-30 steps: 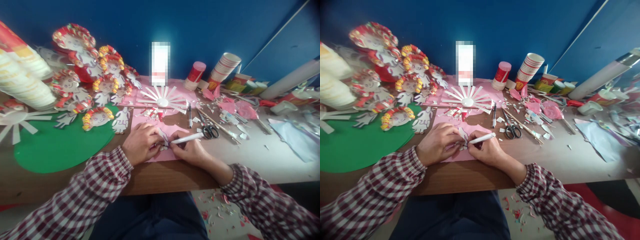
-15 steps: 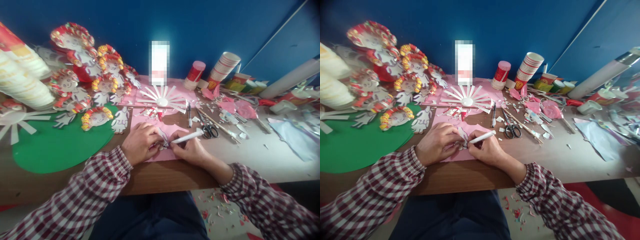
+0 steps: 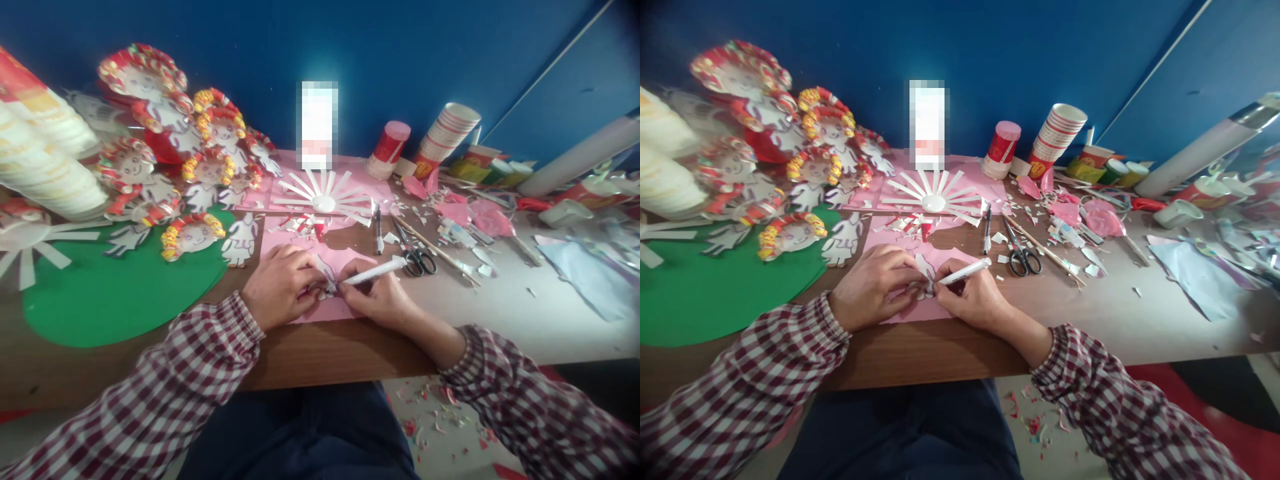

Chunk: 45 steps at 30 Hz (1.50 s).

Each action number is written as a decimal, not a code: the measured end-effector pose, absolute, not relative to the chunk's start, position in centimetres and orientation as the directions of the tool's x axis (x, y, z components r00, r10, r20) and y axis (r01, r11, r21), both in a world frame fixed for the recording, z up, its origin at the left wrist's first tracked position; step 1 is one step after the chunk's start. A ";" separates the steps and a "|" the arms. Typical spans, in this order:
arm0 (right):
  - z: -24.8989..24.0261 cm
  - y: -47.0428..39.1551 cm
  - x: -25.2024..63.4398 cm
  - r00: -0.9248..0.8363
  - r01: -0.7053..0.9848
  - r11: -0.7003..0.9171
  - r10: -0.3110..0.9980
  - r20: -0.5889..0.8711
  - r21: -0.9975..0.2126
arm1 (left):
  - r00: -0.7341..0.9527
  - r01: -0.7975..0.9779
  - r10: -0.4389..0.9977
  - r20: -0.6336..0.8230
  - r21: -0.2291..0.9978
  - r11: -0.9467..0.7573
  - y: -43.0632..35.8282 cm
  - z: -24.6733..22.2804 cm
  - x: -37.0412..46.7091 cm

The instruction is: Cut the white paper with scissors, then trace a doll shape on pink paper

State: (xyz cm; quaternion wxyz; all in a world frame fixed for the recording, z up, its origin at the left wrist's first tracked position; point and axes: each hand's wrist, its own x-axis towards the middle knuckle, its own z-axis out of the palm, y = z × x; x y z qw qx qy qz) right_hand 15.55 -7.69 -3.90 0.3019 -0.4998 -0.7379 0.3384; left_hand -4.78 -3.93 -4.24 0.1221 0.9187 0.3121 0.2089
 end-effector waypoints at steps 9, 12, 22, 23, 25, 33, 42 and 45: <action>-4.0 -7.8 15.6 -0.320 0.566 0.262 0.944 0.085 -0.782 | 0.721 0.523 0.624 0.302 0.353 -0.776 -3.9 -4.2 -4.8; -3.9 -7.7 15.6 -0.324 0.550 0.262 0.942 0.086 -0.793 | 0.720 0.528 0.629 0.294 0.355 -0.771 -4.0 -4.1 -4.7; -3.9 -7.7 15.5 -0.326 0.568 0.279 0.940 0.099 -0.774 | 0.724 0.525 0.624 0.292 0.354 -0.774 -3.9 -4.2 -4.8; -3.9 -7.7 15.6 -0.326 0.572 0.274 0.941 0.091 -0.773 | 0.724 0.525 0.625 0.293 0.354 -0.774 -3.9 -4.2 -4.7; -3.9 -7.7 15.6 -0.324 0.577 0.263 0.943 0.079 -0.773 | 0.723 0.526 0.626 0.294 0.354 -0.773 -3.9 -4.3 -4.7; -3.8 -7.8 15.6 -0.323 0.560 0.241 0.945 0.059 -0.793 | 0.722 0.528 0.628 0.290 0.355 -0.771 -3.9 -4.3 -4.8; -4.1 -7.7 15.6 -0.328 0.532 0.243 0.942 0.068 -0.811 | 0.725 0.535 0.630 0.279 0.349 -0.769 -3.9 -4.3 -4.7; -4.0 -7.7 15.6 -0.325 0.549 0.241 0.944 0.061 -0.801 | 0.724 0.533 0.630 0.281 0.350 -0.770 -3.9 -4.3 -4.7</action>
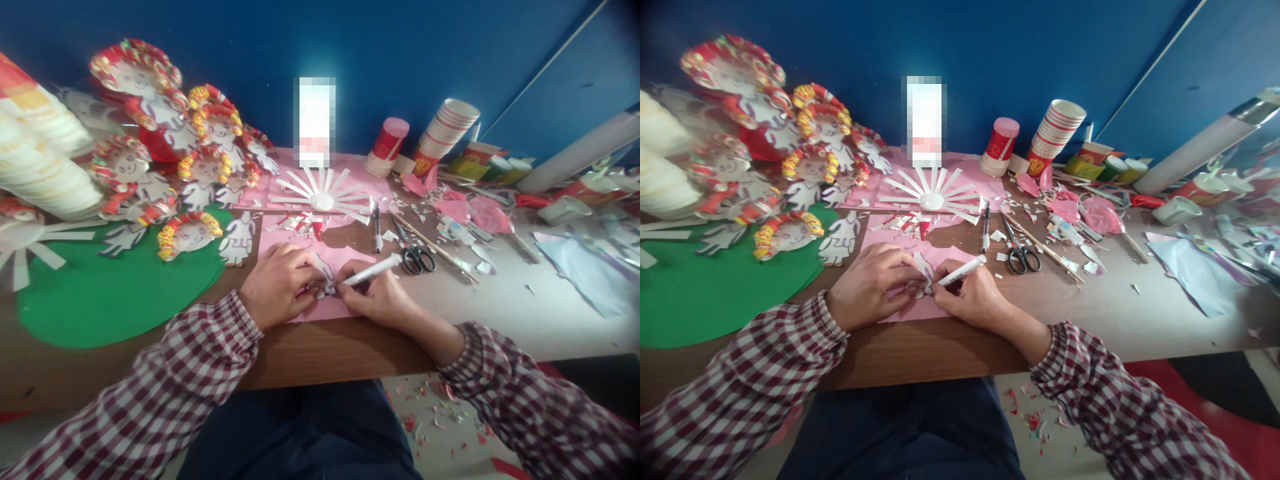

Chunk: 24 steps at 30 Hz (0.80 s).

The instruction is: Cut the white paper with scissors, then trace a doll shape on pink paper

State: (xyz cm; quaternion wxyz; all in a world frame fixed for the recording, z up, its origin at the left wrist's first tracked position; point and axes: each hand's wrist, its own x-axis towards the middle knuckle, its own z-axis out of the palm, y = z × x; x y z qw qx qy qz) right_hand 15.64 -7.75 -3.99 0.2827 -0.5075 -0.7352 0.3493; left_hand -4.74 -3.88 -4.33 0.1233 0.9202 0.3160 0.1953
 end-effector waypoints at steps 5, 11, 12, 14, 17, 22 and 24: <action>-4.0 -7.7 15.6 -0.311 0.498 0.203 0.949 0.045 -0.843 | 0.727 0.533 0.628 0.278 0.348 -0.771 -3.9 -4.4 -4.7; -4.1 -7.7 15.6 -0.313 0.513 0.225 0.948 0.063 -0.828 | 0.728 0.531 0.625 0.280 0.346 -0.774 -3.9 -4.2 -4.8; -4.1 -7.7 15.6 -0.315 0.524 0.233 0.947 0.067 -0.819 | 0.728 0.531 0.626 0.279 0.347 -0.773 -3.9 -4.2 -4.8; -4.1 -7.7 15.7 -0.317 0.534 0.240 0.946 0.071 -0.811 | 0.728 0.531 0.627 0.278 0.350 -0.772 -3.9 -4.2 -4.8; -4.1 -7.7 15.7 -0.317 0.534 0.239 0.946 0.070 -0.811 | 0.726 0.529 0.626 0.284 0.351 -0.773 -3.9 -4.2 -4.8; -4.0 -7.8 15.6 -0.310 0.516 0.229 0.948 0.070 -0.825 | 0.724 0.528 0.626 0.288 0.353 -0.773 -3.9 -4.3 -4.7; -4.0 -7.7 15.6 -0.309 0.512 0.229 0.948 0.071 -0.828 | 0.724 0.530 0.627 0.286 0.351 -0.772 -3.9 -4.3 -4.7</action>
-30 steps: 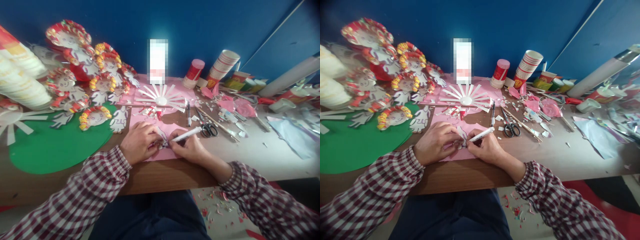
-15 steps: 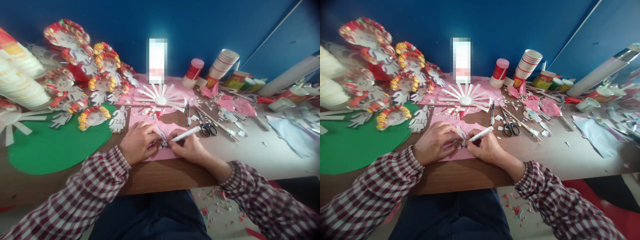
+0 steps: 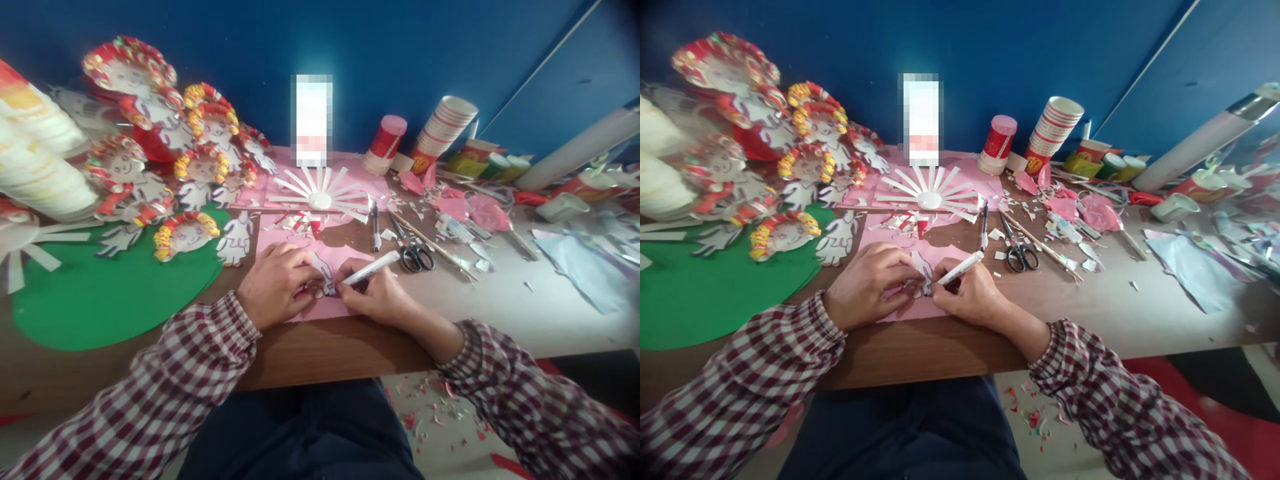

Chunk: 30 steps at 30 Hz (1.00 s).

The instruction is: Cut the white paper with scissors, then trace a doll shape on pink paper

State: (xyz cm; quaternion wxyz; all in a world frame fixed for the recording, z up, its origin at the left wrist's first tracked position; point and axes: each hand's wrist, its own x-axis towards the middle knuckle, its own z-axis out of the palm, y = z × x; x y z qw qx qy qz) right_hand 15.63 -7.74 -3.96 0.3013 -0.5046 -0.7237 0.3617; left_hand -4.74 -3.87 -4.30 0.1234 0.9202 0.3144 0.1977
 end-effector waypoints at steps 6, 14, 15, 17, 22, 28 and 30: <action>-3.8 -7.7 15.6 -0.291 0.463 0.179 0.956 0.042 -0.868 | 0.724 0.537 0.630 0.281 0.344 -0.770 -3.9 -4.3 -4.8; -3.9 -7.8 15.5 -0.279 0.491 0.172 0.960 0.033 -0.854 | 0.725 0.528 0.625 0.290 0.349 -0.774 -3.9 -4.2 -4.8; -3.9 -7.8 15.5 -0.280 0.508 0.178 0.959 0.033 -0.843 | 0.725 0.528 0.625 0.290 0.349 -0.774 -3.9 -4.2 -4.8; -3.9 -7.8 15.6 -0.282 0.530 0.186 0.959 0.035 -0.828 | 0.723 0.530 0.629 0.287 0.354 -0.771 -3.9 -4.1 -4.7; -4.0 -7.8 15.6 -0.287 0.539 0.208 0.956 0.054 -0.816 | 0.725 0.527 0.630 0.278 0.364 -0.768 -3.9 -4.1 -4.7; -3.9 -7.7 15.6 -0.289 0.537 0.212 0.956 0.059 -0.817 | 0.728 0.534 0.629 0.272 0.350 -0.770 -3.8 -4.2 -4.8; -3.7 -7.7 15.6 -0.290 0.531 0.204 0.956 0.050 -0.822 | 0.731 0.533 0.627 0.270 0.350 -0.771 -3.8 -4.2 -4.8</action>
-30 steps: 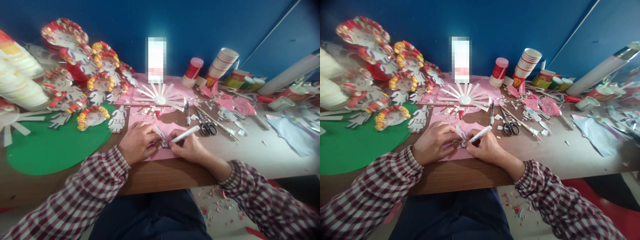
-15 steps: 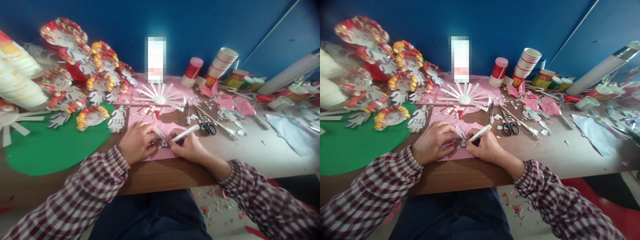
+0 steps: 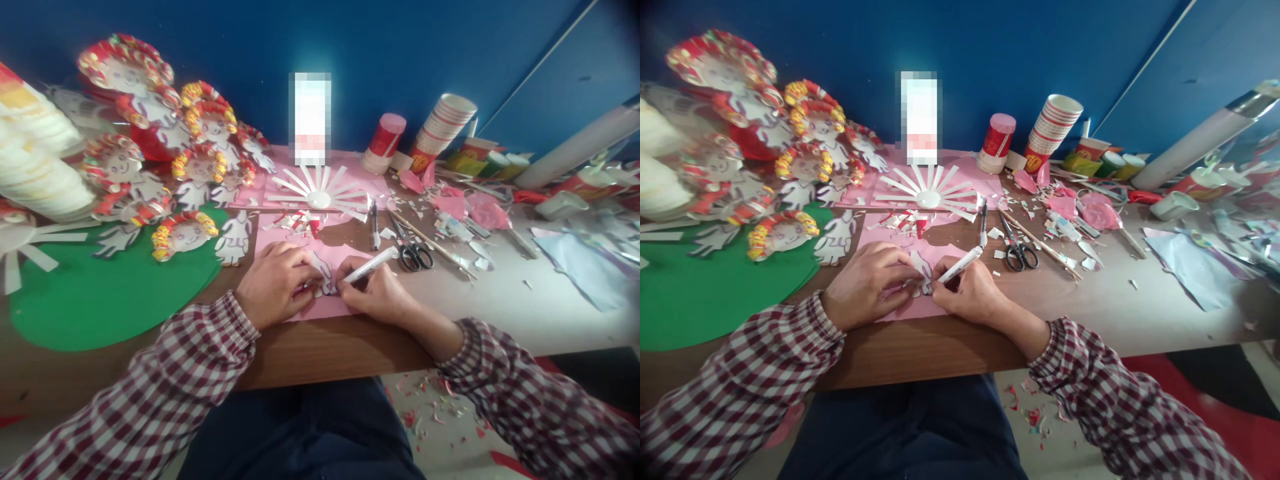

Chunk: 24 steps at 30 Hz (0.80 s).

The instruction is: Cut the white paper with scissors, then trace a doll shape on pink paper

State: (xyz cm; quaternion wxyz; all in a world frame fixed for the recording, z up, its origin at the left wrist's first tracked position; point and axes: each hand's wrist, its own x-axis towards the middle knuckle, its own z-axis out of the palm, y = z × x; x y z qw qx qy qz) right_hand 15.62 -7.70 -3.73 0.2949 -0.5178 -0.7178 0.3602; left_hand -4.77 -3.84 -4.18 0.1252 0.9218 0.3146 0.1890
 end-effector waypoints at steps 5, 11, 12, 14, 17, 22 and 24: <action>-3.5 -7.7 15.6 -0.283 0.508 0.176 0.959 0.030 -0.843 | 0.730 0.529 0.626 0.275 0.353 -0.772 -3.9 -4.1 -4.8; -3.6 -7.6 15.6 -0.267 0.492 0.162 0.963 0.029 -0.855 | 0.723 0.529 0.629 0.285 0.358 -0.770 -3.9 -4.1 -4.7; -3.6 -7.6 15.6 -0.264 0.483 0.162 0.964 0.033 -0.861 | 0.723 0.529 0.629 0.286 0.357 -0.770 -3.9 -4.1 -4.7; -3.8 -7.5 15.7 -0.252 0.441 0.145 0.967 0.033 -0.885 | 0.720 0.532 0.630 0.291 0.351 -0.771 -3.9 -4.2 -4.7; -4.0 -7.4 15.8 -0.232 0.377 0.111 0.973 0.022 -0.920 | 0.716 0.539 0.632 0.297 0.341 -0.770 -4.0 -4.3 -4.7; -3.8 -7.5 15.7 -0.262 0.424 0.173 0.963 0.062 -0.889 | 0.721 0.537 0.631 0.287 0.344 -0.770 -3.9 -4.2 -4.7; -3.6 -7.5 15.6 -0.276 0.459 0.188 0.959 0.062 -0.868 | 0.724 0.534 0.629 0.283 0.347 -0.771 -3.9 -4.1 -4.7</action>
